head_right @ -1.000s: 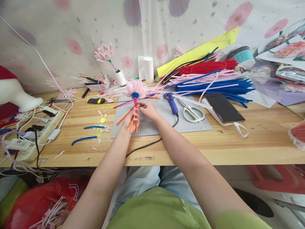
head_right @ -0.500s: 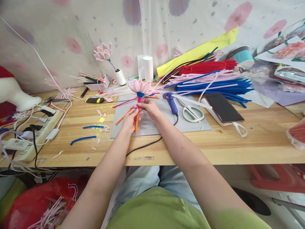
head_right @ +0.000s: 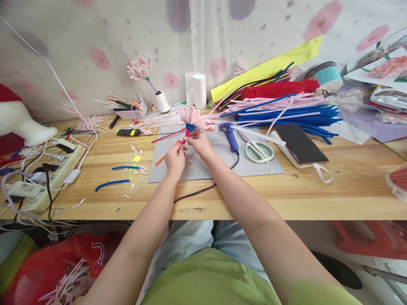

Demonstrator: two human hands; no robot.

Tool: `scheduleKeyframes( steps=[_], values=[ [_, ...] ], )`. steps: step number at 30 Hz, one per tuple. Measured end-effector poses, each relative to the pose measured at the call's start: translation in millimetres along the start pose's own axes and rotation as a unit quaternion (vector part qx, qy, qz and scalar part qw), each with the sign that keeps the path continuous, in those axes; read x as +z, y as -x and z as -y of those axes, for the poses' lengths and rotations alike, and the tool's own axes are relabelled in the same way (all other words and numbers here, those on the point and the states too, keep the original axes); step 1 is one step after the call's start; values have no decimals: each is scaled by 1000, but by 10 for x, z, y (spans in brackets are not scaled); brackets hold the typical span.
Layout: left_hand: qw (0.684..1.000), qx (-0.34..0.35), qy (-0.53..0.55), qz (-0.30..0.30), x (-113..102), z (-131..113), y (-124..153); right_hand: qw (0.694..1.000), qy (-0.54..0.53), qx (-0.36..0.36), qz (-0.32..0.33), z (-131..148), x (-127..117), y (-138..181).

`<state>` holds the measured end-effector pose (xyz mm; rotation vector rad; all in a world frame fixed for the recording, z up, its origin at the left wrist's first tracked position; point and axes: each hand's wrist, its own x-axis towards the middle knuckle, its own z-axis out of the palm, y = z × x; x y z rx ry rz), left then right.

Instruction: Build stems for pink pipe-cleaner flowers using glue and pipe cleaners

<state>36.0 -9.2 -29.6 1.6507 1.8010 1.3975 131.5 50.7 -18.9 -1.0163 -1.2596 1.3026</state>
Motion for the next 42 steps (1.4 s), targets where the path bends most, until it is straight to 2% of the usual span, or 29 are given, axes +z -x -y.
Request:
scheduleKeyframes(
  steps=[2, 5, 8, 11, 13, 15, 20, 23, 27, 31, 34, 42],
  values=[
    [1000, -4, 10, 1, -2, -1, -4, 995, 93, -23, -32, 28, -8, 28],
    [999, -21, 34, -1, 0, 10, -15, 966, 219, -125, -55, 98, 7, 115],
    [999, -22, 28, -10, 2, 23, -20, 938, 276, -205, 29, 156, 52, 202],
    [999, -8, 31, -24, 3, 27, -21, 925, 294, -225, 81, 161, 77, 230],
    [997, -20, 73, -21, 2, 29, -27, 936, 269, -210, 85, 140, 69, 209],
    [988, -61, 138, -19, 0, 32, -39, 955, 210, -186, 97, 118, 51, 175],
    [940, -169, 292, -44, -29, 8, -83, 981, 31, -116, 153, 140, 43, 151],
    [893, -227, 388, -35, -75, -30, -119, 986, -28, -49, 157, 163, 57, 170],
    [812, -306, 496, 36, -156, -66, -155, 985, -92, 56, 138, 133, 48, 154],
    [752, -318, 570, 86, -201, -105, -128, 973, -156, 116, 121, 107, 26, 124],
    [729, -328, 591, 107, -206, -143, -94, 969, -169, 124, 132, 103, 24, 125],
    [702, -350, 605, 139, -215, -144, -111, 974, -133, 59, 176, 37, -37, 105]
  ],
)
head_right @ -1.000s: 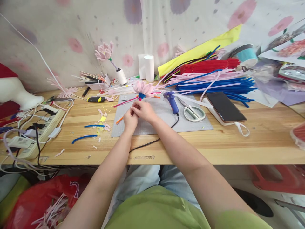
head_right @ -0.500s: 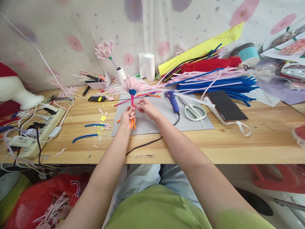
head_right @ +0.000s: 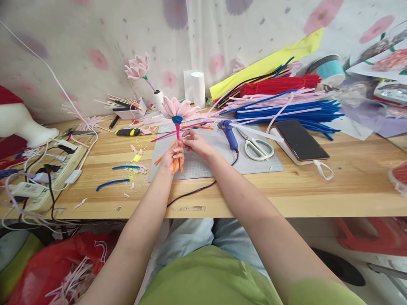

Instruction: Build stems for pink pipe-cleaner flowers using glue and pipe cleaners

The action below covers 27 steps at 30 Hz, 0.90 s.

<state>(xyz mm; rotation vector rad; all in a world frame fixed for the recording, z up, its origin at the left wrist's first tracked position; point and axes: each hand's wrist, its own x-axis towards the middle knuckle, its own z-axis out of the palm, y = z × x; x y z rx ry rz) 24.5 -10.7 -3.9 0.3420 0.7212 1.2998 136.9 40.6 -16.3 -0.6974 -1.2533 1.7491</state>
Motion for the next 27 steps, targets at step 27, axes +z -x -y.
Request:
scheduleKeyframes(
  steps=[27],
  values=[
    [972, 53, -226, -32, 10, 168, -41, 994, 89, 21, -66, 95, -96, 1]
  ],
)
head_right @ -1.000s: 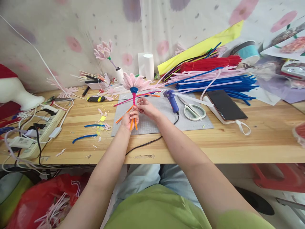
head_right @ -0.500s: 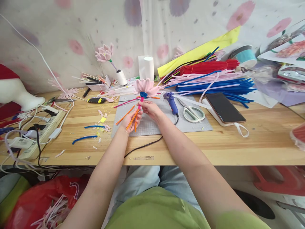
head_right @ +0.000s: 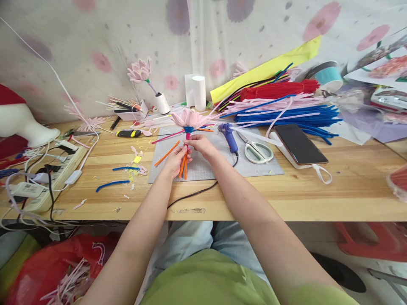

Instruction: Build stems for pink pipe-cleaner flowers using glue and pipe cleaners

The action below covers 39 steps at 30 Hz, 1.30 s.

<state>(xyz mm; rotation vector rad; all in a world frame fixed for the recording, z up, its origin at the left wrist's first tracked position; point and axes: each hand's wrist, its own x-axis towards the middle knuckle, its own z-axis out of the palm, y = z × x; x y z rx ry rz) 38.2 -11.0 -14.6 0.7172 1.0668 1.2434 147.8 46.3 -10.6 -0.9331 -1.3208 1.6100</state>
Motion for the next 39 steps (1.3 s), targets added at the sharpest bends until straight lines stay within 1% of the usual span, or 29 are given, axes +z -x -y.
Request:
scheduleKeyframes(
  steps=[3, 6, 8, 10, 12, 13, 14, 16, 18, 19, 21, 23, 26, 30, 32, 35, 39],
  values=[
    [998, 29, -51, -12, 10, 12, -3, 1000, 9, -6, -8, 5, 9, 4],
    [988, 78, -127, -30, -8, 46, -14, 999, 18, -16, -23, 9, 39, -1],
    [971, 125, -200, -46, -26, 74, -12, 999, 22, -20, -28, 11, 64, -6],
    [945, 172, -269, -66, -36, 99, 0, 999, 26, -23, -33, 13, 85, -8],
    [925, 206, -307, -89, -34, 113, 14, 999, 28, -26, -27, 16, 95, -2],
    [922, 213, -309, -96, -28, 113, 19, 999, 25, -27, -18, 17, 96, 5],
    [925, 210, -300, -99, -20, 107, 22, 999, 20, -26, -3, 18, 93, 12],
    [950, 178, -243, -87, -10, 77, 22, 999, -6, -12, 42, 15, 81, 26],
    [983, 111, -141, -45, -14, 25, 21, 995, -45, 9, 91, 8, 64, 32],
    [993, 71, -87, -17, -24, -5, 22, 992, -65, 17, 104, 4, 56, 30],
    [999, 3, -9, 34, -49, -57, 24, 991, -93, 18, 95, -3, 40, 17],
    [998, -30, 19, 51, -72, -82, 21, 993, -100, 10, 60, -4, 25, -2],
    [999, -14, 19, 33, -76, -68, 7, 996, -82, 0, 18, 10, 9, -24],
    [1000, 17, 8, 15, -37, -25, -13, 999, -35, -19, -5, 29, 19, -29],
    [999, 32, -14, 6, -18, -3, -25, 999, -14, -24, -21, 28, 35, -28],
    [992, 78, -95, -20, -6, 52, -60, 998, 14, -26, -48, 13, 60, -34],
    [960, 136, -233, -72, -14, 144, -120, 996, 27, -19, -77, -10, 73, -46]
  ],
)
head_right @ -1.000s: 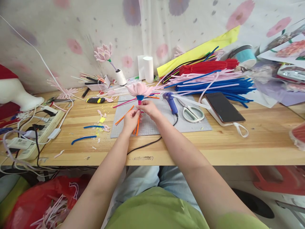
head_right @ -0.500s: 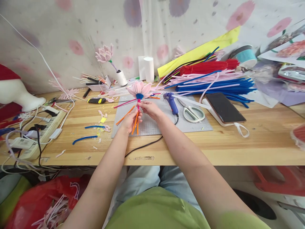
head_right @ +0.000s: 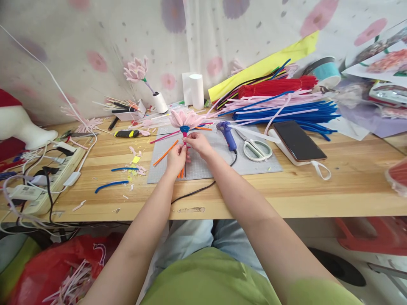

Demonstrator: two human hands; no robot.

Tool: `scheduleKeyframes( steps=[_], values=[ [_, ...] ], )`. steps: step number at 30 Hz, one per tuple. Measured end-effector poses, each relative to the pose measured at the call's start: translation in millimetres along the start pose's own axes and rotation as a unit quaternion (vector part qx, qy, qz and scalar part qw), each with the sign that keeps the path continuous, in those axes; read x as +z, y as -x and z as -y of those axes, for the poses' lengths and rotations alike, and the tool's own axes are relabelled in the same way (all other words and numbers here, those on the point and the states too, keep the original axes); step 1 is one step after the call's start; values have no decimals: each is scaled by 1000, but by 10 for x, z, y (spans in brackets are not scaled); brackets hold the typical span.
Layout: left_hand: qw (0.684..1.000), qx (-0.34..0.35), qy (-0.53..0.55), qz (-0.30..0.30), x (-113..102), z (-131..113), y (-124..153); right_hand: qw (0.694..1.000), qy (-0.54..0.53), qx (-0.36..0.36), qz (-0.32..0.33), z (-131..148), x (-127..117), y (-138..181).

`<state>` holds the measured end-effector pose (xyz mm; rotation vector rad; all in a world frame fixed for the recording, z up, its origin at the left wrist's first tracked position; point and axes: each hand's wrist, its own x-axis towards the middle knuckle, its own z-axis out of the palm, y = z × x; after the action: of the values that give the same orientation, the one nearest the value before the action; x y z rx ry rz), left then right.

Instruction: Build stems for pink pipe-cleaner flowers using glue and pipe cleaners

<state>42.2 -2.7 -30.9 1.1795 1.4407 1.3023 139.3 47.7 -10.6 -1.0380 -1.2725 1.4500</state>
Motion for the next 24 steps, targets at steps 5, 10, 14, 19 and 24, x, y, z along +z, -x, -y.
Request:
scheduleKeyframes(
  steps=[5, 10, 14, 19, 24],
  values=[
    [999, -28, 33, 17, 12, -15, -2, 1000, 4, 7, -20, -16, -5, -14],
    [975, -106, 188, 58, -44, -126, 29, 1000, -11, 16, 11, -17, -10, -7],
    [937, -165, 288, 112, -117, -215, 49, 985, -106, 57, 124, 13, -38, 39],
    [878, -247, 377, 164, -174, -321, 88, 959, -180, 84, 202, 7, -96, 33],
    [912, -187, 331, 151, -152, -270, 81, 973, -164, 52, 156, -11, -111, -2]
  ],
)
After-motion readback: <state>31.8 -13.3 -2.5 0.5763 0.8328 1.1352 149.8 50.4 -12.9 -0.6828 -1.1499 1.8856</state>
